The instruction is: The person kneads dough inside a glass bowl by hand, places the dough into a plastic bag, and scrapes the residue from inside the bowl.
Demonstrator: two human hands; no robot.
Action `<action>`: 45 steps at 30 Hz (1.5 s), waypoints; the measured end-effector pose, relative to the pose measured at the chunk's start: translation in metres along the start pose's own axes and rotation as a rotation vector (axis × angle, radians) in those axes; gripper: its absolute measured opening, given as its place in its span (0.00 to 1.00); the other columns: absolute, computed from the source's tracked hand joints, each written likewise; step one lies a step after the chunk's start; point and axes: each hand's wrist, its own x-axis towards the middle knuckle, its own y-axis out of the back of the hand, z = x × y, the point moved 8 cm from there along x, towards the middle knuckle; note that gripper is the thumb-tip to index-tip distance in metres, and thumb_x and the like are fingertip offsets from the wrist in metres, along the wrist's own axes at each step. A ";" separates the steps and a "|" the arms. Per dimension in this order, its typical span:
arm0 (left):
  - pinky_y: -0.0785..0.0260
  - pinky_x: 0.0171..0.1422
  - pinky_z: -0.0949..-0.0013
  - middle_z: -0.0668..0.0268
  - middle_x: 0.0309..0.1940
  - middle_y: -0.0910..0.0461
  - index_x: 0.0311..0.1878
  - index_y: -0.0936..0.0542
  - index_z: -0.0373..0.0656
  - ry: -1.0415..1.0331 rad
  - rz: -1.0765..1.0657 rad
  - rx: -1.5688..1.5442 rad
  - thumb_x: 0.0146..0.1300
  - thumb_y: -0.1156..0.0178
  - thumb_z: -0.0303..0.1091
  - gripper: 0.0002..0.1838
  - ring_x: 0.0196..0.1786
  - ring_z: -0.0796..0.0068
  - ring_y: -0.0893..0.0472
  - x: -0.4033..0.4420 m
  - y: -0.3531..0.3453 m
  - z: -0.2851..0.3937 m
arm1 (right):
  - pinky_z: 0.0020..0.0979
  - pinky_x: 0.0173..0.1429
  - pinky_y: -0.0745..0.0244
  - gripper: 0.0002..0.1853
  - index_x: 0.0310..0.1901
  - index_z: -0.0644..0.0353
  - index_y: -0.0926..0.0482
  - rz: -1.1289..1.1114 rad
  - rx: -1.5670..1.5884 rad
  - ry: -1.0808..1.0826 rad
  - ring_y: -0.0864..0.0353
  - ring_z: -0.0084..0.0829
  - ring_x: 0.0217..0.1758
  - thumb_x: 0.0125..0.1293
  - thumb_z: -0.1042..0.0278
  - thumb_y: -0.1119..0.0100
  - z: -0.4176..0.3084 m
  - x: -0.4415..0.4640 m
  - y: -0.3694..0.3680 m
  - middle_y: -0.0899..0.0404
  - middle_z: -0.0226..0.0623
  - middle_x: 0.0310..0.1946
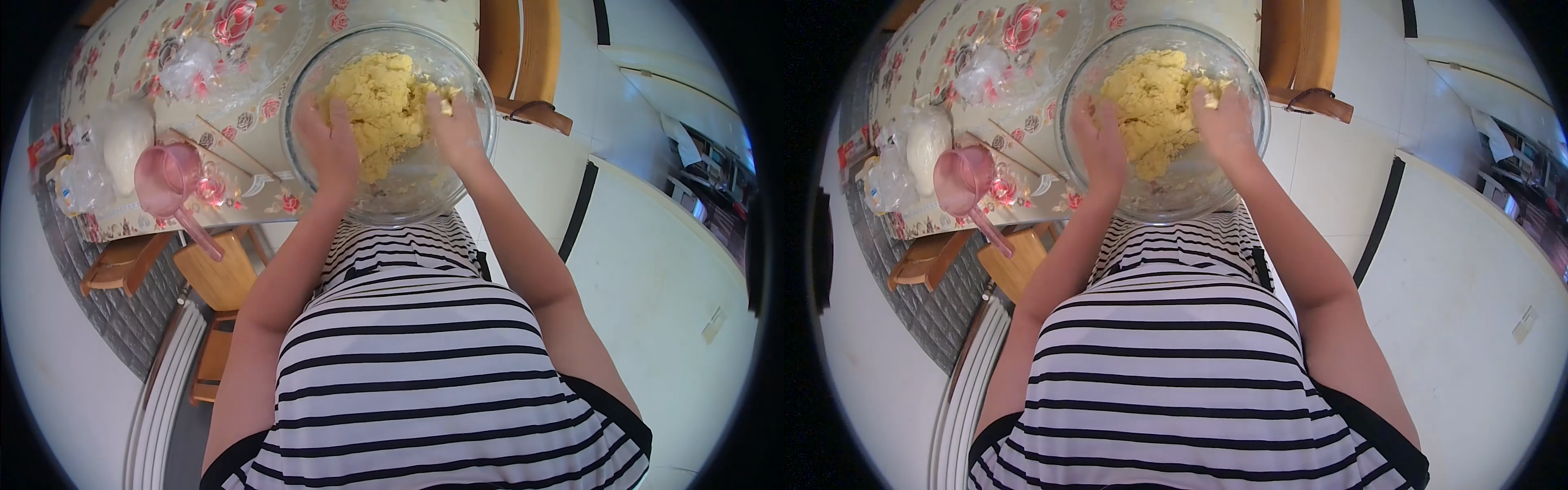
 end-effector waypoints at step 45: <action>0.37 0.70 0.57 0.43 0.61 0.24 0.69 0.27 0.38 0.337 -0.392 -0.258 0.71 0.48 0.58 0.35 0.64 0.50 0.26 0.007 -0.063 -0.027 | 0.43 0.70 0.34 0.44 0.68 0.68 0.30 -0.218 0.588 -0.386 0.28 0.47 0.67 0.70 0.30 0.54 0.001 0.010 -0.064 0.26 0.52 0.64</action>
